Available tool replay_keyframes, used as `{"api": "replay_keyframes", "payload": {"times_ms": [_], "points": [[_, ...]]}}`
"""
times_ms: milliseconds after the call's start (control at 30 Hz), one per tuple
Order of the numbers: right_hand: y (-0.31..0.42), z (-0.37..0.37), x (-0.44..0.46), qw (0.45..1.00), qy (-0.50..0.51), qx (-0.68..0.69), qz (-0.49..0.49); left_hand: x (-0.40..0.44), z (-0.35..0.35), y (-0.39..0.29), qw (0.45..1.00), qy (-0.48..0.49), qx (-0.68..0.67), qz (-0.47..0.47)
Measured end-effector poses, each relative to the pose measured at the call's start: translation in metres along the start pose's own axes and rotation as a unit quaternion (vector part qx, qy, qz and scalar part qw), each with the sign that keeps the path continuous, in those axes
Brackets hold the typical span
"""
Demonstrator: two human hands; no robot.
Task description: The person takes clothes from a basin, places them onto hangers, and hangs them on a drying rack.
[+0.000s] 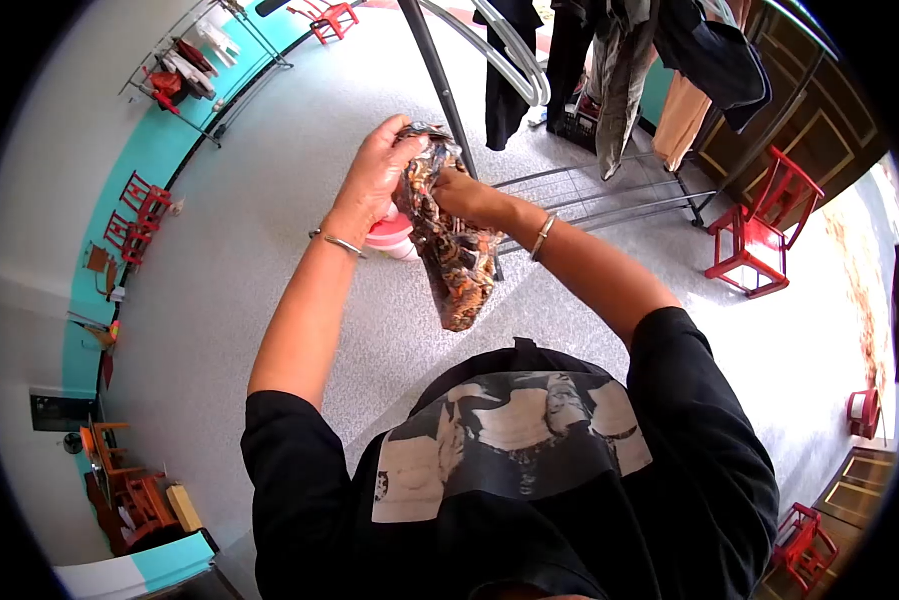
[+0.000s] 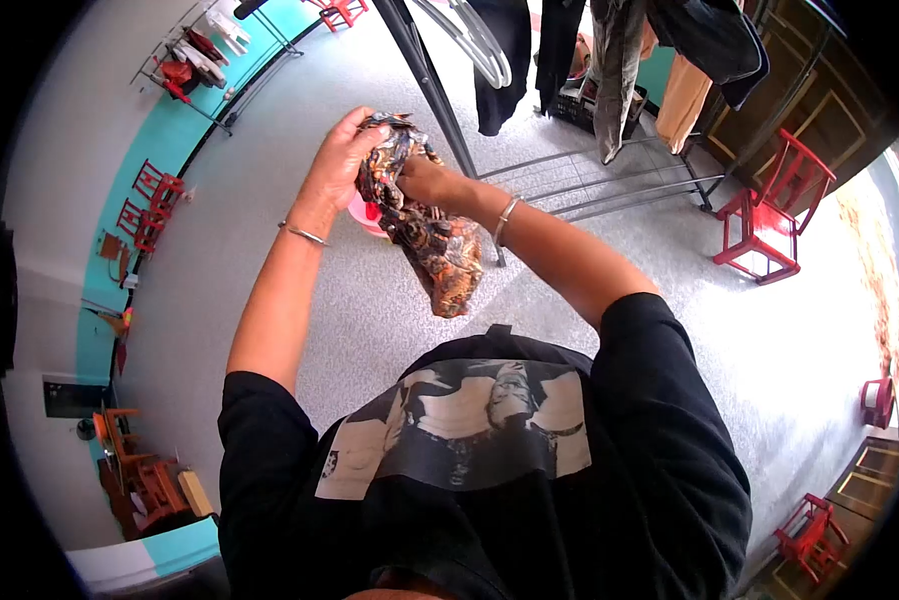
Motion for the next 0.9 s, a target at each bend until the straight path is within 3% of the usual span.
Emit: {"api": "replay_keyframes", "payload": {"times_ms": [33,100,133,267,400,500,600,767,900], "points": [[-0.037,0.002,0.012,0.997,0.009,-0.010,0.074,0.000,-0.007,-0.001,1.000,0.009,0.003,-0.008],[-0.099,-0.006,0.024,0.941,0.112,0.314,0.058,-0.001,-0.025,0.003,0.988,0.038,0.140,-0.057],[-0.109,-0.006,0.022,0.924,0.124,0.359,0.044,-0.009,-0.041,0.000,0.977,0.049,0.192,-0.072],[-0.101,-0.011,0.000,0.932,0.112,0.345,0.010,-0.028,-0.106,-0.002,0.946,0.066,0.265,-0.175],[-0.086,-0.014,-0.024,0.950,0.099,0.296,-0.003,-0.060,-0.153,0.019,0.943,0.114,0.282,-0.133],[-0.071,-0.017,-0.038,0.966,0.078,0.246,-0.013,-0.080,-0.178,0.024,0.936,0.152,0.204,-0.245],[-0.064,-0.017,-0.043,0.979,0.054,0.199,-0.013,-0.084,-0.179,0.011,0.931,0.203,0.228,-0.200],[-0.047,-0.013,-0.036,0.991,-0.036,0.129,-0.008,-0.053,-0.131,0.026,0.939,0.080,0.294,-0.158],[-0.084,-0.009,-0.002,0.979,-0.039,0.201,-0.020,-0.023,-0.062,0.056,0.903,-0.084,0.400,-0.131]]}}
Point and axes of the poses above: each hand's wrist, its own x-axis towards the middle knuckle, its own z-axis out of the back of the hand, y = z × x, the point moved 3 cm from there along x, towards the middle knuckle, and after that the axes turned 7 degrees about x, right-handed, at the moved point
